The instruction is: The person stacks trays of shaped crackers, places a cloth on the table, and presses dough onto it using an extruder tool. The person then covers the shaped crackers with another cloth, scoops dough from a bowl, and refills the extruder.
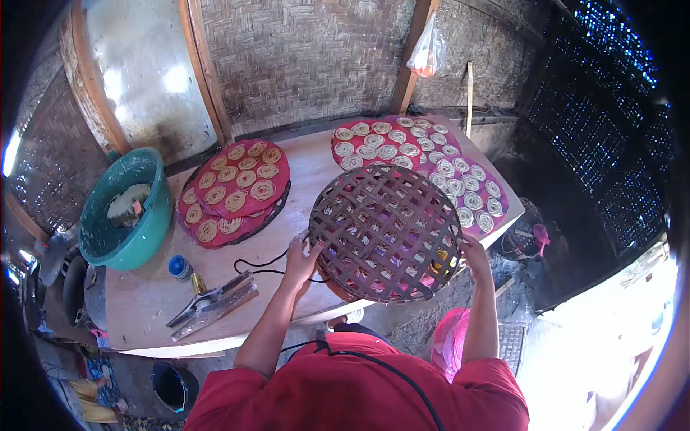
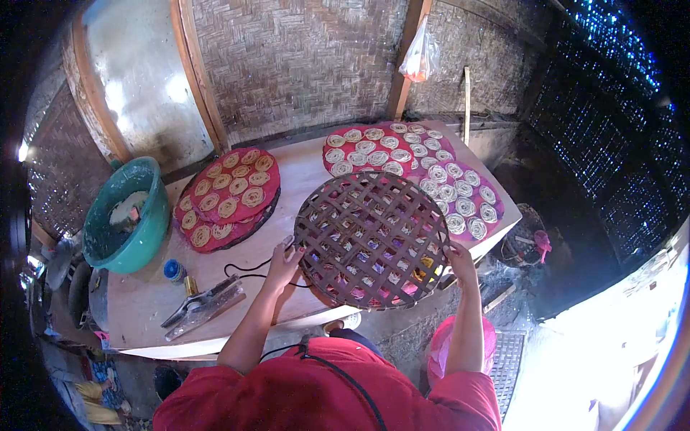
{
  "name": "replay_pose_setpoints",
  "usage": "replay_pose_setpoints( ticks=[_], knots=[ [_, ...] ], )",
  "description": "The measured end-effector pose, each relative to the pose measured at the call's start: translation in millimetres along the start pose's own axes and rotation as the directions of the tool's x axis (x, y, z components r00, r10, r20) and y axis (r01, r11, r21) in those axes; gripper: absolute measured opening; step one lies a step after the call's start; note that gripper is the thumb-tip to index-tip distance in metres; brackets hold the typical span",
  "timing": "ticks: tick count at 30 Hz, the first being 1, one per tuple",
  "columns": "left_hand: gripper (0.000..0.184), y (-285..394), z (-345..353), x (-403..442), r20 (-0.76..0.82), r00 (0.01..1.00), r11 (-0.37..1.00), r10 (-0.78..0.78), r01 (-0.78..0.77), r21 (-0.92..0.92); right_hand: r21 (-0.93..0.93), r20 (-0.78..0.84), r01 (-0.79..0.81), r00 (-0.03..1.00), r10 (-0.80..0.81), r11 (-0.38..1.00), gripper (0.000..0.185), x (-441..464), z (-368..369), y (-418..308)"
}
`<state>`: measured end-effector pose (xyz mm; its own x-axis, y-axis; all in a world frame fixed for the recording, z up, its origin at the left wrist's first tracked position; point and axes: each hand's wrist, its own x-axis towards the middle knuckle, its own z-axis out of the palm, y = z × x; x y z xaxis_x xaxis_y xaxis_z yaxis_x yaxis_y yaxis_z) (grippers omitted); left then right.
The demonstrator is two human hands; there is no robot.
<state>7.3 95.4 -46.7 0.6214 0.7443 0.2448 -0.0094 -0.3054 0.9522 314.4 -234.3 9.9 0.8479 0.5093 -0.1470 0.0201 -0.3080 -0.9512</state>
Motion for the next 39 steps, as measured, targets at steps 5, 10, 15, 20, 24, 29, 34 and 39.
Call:
replay_pose_setpoints(
  ticks=[5, 10, 15, 20, 24, 29, 34, 39],
  knots=[
    [0.055, -20, -21, 0, -0.071, 0.973, 0.975, -0.219, 0.214, -0.065, 0.031, -0.057, -0.016, 0.998, 0.018, 0.999, 0.040, 3, -20, 21],
    [0.058, 68, -59, -22, -0.117, 0.936, 0.942, -0.332, 0.336, 0.011, 0.070, -0.155, -0.073, 0.984, 0.083, 0.995, 0.040, -24, -39, 16],
    [0.057, 45, -84, -30, -0.178, 0.960, 0.971, -0.218, 0.232, 0.060, 0.096, -0.224, -0.084, 0.969, 0.104, 0.992, 0.034, -49, -32, 23],
    [0.056, 93, -42, -39, 0.323, 0.914, 0.605, 0.244, -0.404, 0.687, -0.473, -0.324, 0.276, 0.828, -0.457, 0.837, 0.035, -46, -5, 12],
    [0.054, 103, -2, -51, 0.457, 0.873, 0.531, 0.167, -0.470, 0.705, -0.721, -0.105, 0.325, 0.822, -0.560, 0.612, 0.041, -50, 32, -33],
    [0.050, 88, 4, -52, 0.507, 0.857, 0.458, 0.092, -0.488, 0.743, -0.825, 0.012, 0.276, 0.881, -0.473, 0.493, 0.042, -51, 47, -41],
    [0.050, 89, 2, -51, 0.520, 0.851, 0.482, 0.067, -0.484, 0.730, -0.796, 0.003, 0.262, 0.903, -0.429, 0.546, 0.041, -49, 44, -36],
    [0.050, 92, 1, -48, 0.539, 0.842, 0.489, 0.000, -0.470, 0.735, -0.786, 0.036, 0.287, 0.906, -0.423, 0.548, 0.040, -48, 43, -38]
  ],
)
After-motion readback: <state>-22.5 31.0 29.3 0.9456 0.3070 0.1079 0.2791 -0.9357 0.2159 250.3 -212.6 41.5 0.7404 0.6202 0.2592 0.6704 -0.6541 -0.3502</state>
